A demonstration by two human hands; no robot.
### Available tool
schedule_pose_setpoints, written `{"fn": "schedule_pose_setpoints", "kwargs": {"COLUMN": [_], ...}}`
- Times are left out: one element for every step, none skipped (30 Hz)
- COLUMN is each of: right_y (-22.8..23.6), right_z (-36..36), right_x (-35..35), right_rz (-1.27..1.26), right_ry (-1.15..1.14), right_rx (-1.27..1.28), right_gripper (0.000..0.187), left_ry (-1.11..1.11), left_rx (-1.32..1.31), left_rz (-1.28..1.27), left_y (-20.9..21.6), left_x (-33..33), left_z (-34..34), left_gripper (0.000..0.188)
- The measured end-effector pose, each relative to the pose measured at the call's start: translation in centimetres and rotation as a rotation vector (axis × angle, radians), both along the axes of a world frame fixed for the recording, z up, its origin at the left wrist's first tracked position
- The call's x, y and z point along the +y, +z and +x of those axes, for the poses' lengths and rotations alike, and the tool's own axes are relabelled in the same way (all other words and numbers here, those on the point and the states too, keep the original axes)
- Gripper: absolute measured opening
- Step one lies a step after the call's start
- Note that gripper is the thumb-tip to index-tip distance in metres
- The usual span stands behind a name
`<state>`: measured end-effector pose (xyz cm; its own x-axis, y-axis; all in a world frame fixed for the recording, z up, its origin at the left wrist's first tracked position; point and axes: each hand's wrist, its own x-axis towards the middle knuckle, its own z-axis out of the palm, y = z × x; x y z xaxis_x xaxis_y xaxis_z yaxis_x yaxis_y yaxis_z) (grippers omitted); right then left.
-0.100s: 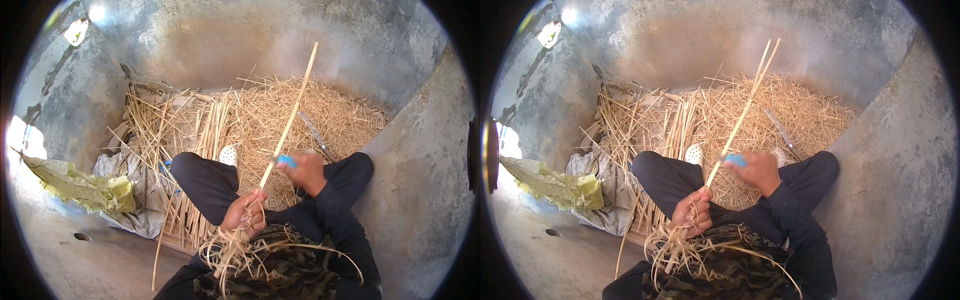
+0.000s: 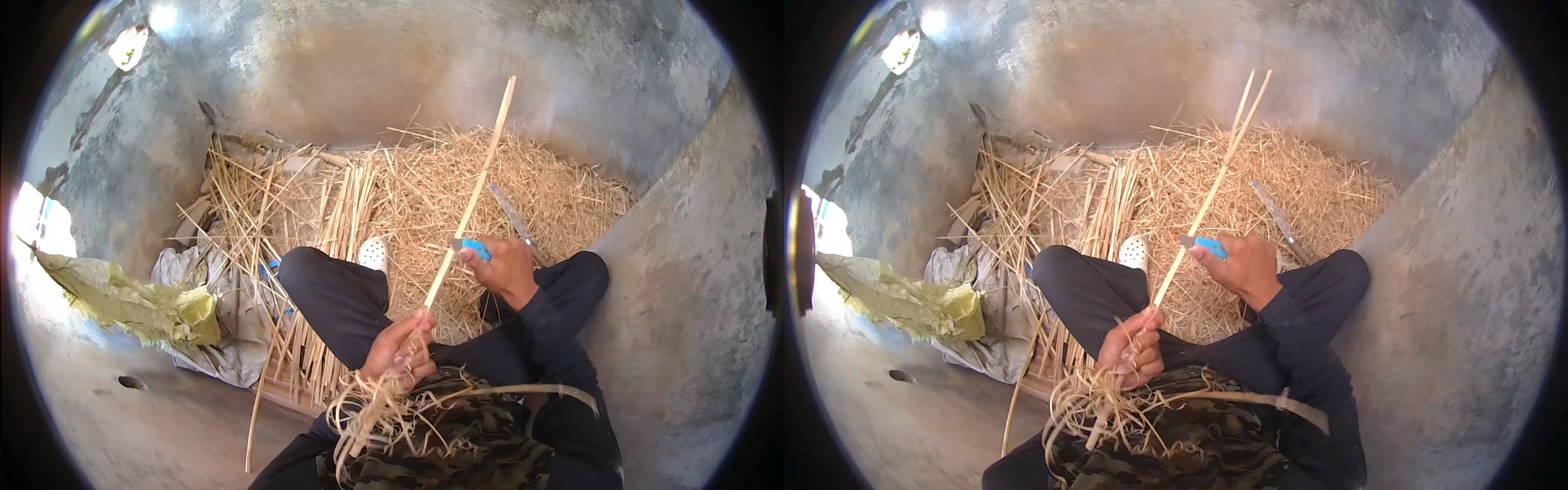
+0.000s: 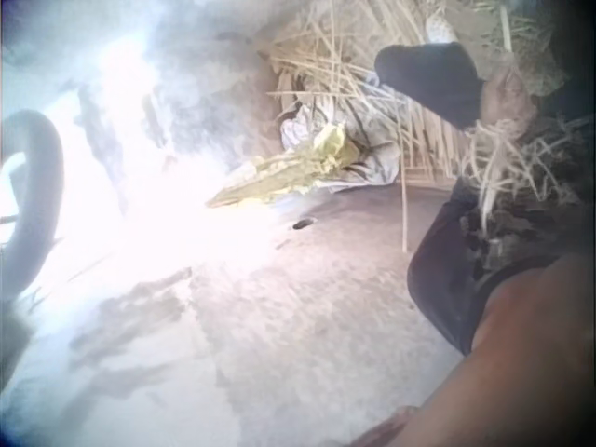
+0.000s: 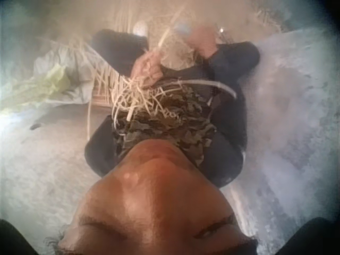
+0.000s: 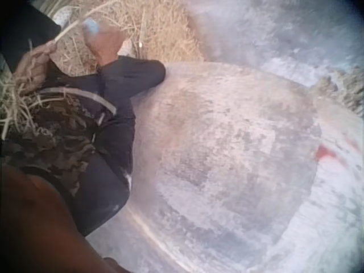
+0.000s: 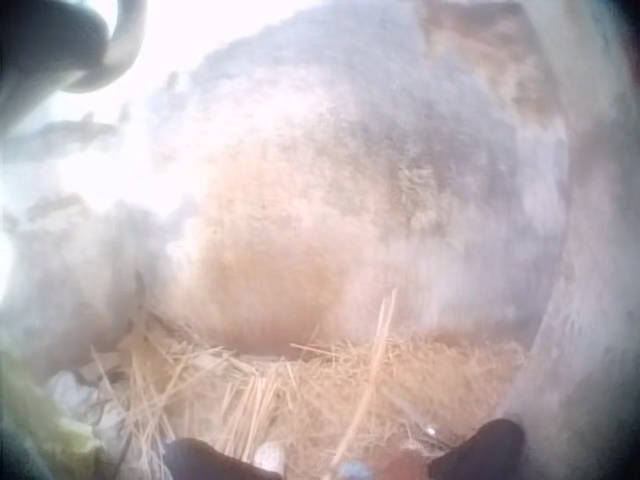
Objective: The person sits cross-legged on a floor covered with straw and uses a small knife to peel the outer layer off a long, thin stick. They hold the stick with their left hand and scrape it with the knife in their right hand, creating a pile of shavings.
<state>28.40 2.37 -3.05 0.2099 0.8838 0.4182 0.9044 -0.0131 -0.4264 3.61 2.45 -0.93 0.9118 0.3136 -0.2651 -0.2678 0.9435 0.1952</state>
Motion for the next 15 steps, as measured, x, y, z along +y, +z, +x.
{"fn": "schedule_pose_setpoints", "kwargs": {"right_y": [0.3, 0.8, 1.6, 2.1, 2.0, 1.9, 1.8, 1.2, 0.4, -0.1, 0.0, 0.4, 1.3, 1.4, 1.3], "right_z": [-0.7, -2.0, -3.4, -4.0, -3.5, -2.7, -1.6, -1.0, -1.3, -2.1, -3.4, -4.1, -3.8, -2.4, -0.1], "right_x": [-0.5, -1.2, -2.3, -2.7, -2.4, -1.7, -1.0, -0.7, -0.5, -1.3, -2.1, -2.5, -2.1, -1.0, 0.3], "right_rz": [0.056, 0.047, 0.035, 0.023, -0.007, -0.016, -0.035, -0.054, -0.008, -0.002, 0.008, 0.018, 0.01, 0.009, -0.005], "right_ry": [0.095, 0.163, 0.227, 0.291, 0.256, 0.196, 0.127, 0.057, 0.073, 0.132, 0.191, 0.25, 0.249, 0.183, 0.101], "right_rx": [-0.051, -0.08, -0.115, -0.149, -0.103, -0.089, -0.075, -0.062, -0.026, -0.051, -0.077, -0.104, -0.174, -0.131, -0.091], "right_gripper": [0.064, 0.063, 0.062, 0.061, 0.062, 0.062, 0.061, 0.061, 0.06, 0.059, 0.059, 0.059, 0.059, 0.058, 0.058], "left_ry": [-0.003, -0.012, -0.025, -0.038, -0.05, -0.041, -0.042, -0.043, -0.038, -0.034, -0.031, -0.028, -0.034, -0.031, -0.042], "left_rx": [-0.114, -0.135, -0.161, -0.187, -0.253, -0.251, -0.25, -0.25, -0.297, -0.344, -0.392, -0.439, -0.399, -0.37, -0.345], "left_rz": [0.029, 0.007, -0.018, -0.042, -0.067, -0.064, -0.072, -0.08, -0.111, -0.142, -0.168, -0.194, -0.199, -0.173, -0.16], "left_y": [-1.3, -2.0, -2.1, -2.1, -1.6, -1.5, -1.6, -1.7, -1.7, -1.8, -1.8, -1.9, -2.1, -2.2, -2.2], "left_x": [0.4, 0.6, 0.6, 0.6, 0.4, 0.4, 0.4, 0.2, 0.3, 0.1, 0.2, 0.2, 0.2, 0.1, -0.1], "left_z": [0.2, 0.0, -0.3, -0.4, -0.5, -0.4, -0.2, 0.0, -0.1, -0.2, -0.5, -0.8, -1.1, -1.3, -1.1], "left_gripper": [0.024, 0.025, 0.025, 0.025, 0.026, 0.026, 0.026, 0.027, 0.026, 0.026, 0.026, 0.026, 0.026, 0.026, 0.026]}}
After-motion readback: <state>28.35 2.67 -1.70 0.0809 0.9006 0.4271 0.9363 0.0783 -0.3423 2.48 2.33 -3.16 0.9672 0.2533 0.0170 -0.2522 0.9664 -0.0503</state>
